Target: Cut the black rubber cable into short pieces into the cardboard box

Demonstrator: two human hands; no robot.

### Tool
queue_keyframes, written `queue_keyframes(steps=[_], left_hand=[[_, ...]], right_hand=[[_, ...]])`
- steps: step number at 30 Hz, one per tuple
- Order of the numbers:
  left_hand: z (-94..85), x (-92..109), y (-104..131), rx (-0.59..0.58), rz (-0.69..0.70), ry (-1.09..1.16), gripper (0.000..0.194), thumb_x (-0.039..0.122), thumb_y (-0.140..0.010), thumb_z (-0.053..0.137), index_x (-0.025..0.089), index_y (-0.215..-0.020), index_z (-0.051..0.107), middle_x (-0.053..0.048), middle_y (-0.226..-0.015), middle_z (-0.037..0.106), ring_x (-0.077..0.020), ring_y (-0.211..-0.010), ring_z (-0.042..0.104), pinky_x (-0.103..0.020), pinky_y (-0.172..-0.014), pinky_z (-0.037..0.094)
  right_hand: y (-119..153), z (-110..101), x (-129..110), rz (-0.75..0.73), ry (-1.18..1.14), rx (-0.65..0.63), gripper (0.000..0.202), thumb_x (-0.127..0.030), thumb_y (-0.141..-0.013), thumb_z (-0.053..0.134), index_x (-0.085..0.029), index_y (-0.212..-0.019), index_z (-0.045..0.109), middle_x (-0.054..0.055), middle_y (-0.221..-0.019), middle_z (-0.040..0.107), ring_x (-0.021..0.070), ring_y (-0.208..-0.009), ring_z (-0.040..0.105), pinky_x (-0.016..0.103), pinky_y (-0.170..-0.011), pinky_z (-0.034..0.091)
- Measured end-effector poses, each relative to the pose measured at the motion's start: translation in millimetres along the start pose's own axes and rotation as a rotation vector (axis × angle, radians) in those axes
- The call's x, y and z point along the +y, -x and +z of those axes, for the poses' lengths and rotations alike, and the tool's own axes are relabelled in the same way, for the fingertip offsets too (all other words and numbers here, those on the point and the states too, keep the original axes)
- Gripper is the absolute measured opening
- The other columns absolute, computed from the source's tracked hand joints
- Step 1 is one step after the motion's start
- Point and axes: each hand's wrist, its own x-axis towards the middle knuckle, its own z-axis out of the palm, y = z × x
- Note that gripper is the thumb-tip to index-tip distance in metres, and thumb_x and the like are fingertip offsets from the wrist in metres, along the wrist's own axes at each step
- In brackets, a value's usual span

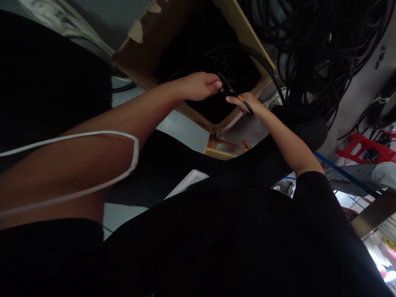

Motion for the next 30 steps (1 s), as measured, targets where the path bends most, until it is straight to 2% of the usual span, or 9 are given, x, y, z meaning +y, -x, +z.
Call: queue_keyframes(steps=[4, 7, 9, 11, 14, 18, 21, 24, 30], left_hand=[[-2.1, 0, -1, -0.017, -0.063, 0.095, 0.057, 0.066, -0.116, 0.055, 0.027, -0.135, 0.092, -0.008, -0.109, 0.085, -0.0354, -0.123, 0.087, -0.045, -0.107, 0.065], [-7.4, 5, 4, -0.057, -0.123, 0.163, 0.072, 0.085, -0.112, 0.059, 0.027, -0.141, 0.09, -0.006, -0.101, 0.082, -0.0318, -0.118, 0.081, -0.046, -0.102, 0.06], [-11.4, 6, 9, -0.071, -0.13, 0.199, 0.073, 0.081, -0.113, 0.063, 0.024, -0.153, 0.083, -0.003, -0.109, 0.085, -0.0253, -0.114, 0.074, -0.043, -0.101, 0.057], [-13.7, 5, 12, -0.057, -0.119, 0.203, 0.067, 0.066, -0.115, 0.065, 0.02, -0.161, 0.077, -0.004, -0.124, 0.089, -0.0205, -0.109, 0.069, -0.042, -0.101, 0.056], [-12.3, 3, 11, -0.03, -0.124, 0.192, 0.059, 0.055, -0.119, 0.06, 0.017, -0.162, 0.075, -0.006, -0.131, 0.091, -0.0189, -0.105, 0.069, -0.042, -0.103, 0.058], [-6.8, 5, 4, -0.06, -0.209, 0.145, 0.051, 0.063, -0.125, 0.059, 0.021, -0.141, 0.084, -0.005, -0.106, 0.091, -0.0244, -0.11, 0.08, -0.042, -0.106, 0.062], [-3.9, 8, 1, -0.074, -0.227, 0.044, 0.046, 0.055, -0.126, 0.059, 0.019, -0.125, 0.087, -0.008, -0.106, 0.091, -0.0272, -0.114, 0.082, -0.041, -0.114, 0.063], [0.1, 8, -1, -0.081, -0.216, 0.023, 0.042, 0.05, -0.123, 0.061, 0.019, -0.125, 0.09, -0.01, -0.108, 0.09, -0.0313, -0.116, 0.086, -0.043, -0.115, 0.066], [9.8, 3, -6, -0.058, -0.14, 0.036, 0.047, 0.055, -0.114, 0.069, 0.022, -0.139, 0.092, -0.011, -0.102, 0.088, -0.0421, -0.132, 0.089, -0.046, -0.121, 0.065]], right_hand=[[2, -6, 5, -0.04, 0.081, -0.028, 0.074, -0.069, -0.121, 0.096, -0.029, -0.079, 0.05, -0.008, -0.057, 0.045, 0.011, -0.057, 0.043, 0.024, -0.056, 0.041], [1, -6, 5, -0.044, 0.049, -0.02, 0.07, -0.069, -0.115, 0.102, -0.029, -0.085, 0.053, -0.007, -0.06, 0.052, 0.0131, -0.058, 0.05, 0.025, -0.058, 0.048], [1, -3, 3, -0.024, -0.022, -0.022, 0.066, -0.066, -0.109, 0.109, -0.031, -0.089, 0.055, -0.007, -0.064, 0.056, 0.0175, -0.062, 0.058, 0.028, -0.06, 0.055], [2, 1, 1, -0.012, -0.075, -0.039, 0.059, -0.056, -0.107, 0.109, -0.031, -0.092, 0.058, -0.005, -0.069, 0.061, 0.0198, -0.068, 0.066, 0.029, -0.066, 0.061], [2, 2, 1, -0.057, -0.065, -0.061, 0.048, -0.043, -0.108, 0.104, -0.03, -0.092, 0.061, -0.003, -0.074, 0.064, 0.0205, -0.076, 0.069, 0.03, -0.074, 0.063], [-9, -2, 8, -0.157, 0.048, -0.117, 0.041, -0.039, -0.108, 0.098, -0.029, -0.093, 0.061, -0.004, -0.076, 0.059, 0.0212, -0.081, 0.065, 0.031, -0.078, 0.062], [-20, -5, 14, -0.202, 0.135, -0.146, 0.043, -0.044, -0.106, 0.101, -0.029, -0.096, 0.062, -0.004, -0.08, 0.058, 0.0219, -0.085, 0.061, 0.033, -0.082, 0.062], [-25, -4, 14, -0.221, 0.185, -0.145, 0.049, -0.049, -0.105, 0.105, -0.029, -0.097, 0.061, -0.004, -0.082, 0.058, 0.0214, -0.085, 0.059, 0.034, -0.084, 0.062], [-10, 4, -7, -0.195, 0.19, -0.142, 0.052, -0.048, -0.108, 0.106, -0.028, -0.095, 0.059, -0.005, -0.077, 0.054, 0.0204, -0.081, 0.055, 0.033, -0.08, 0.058]])
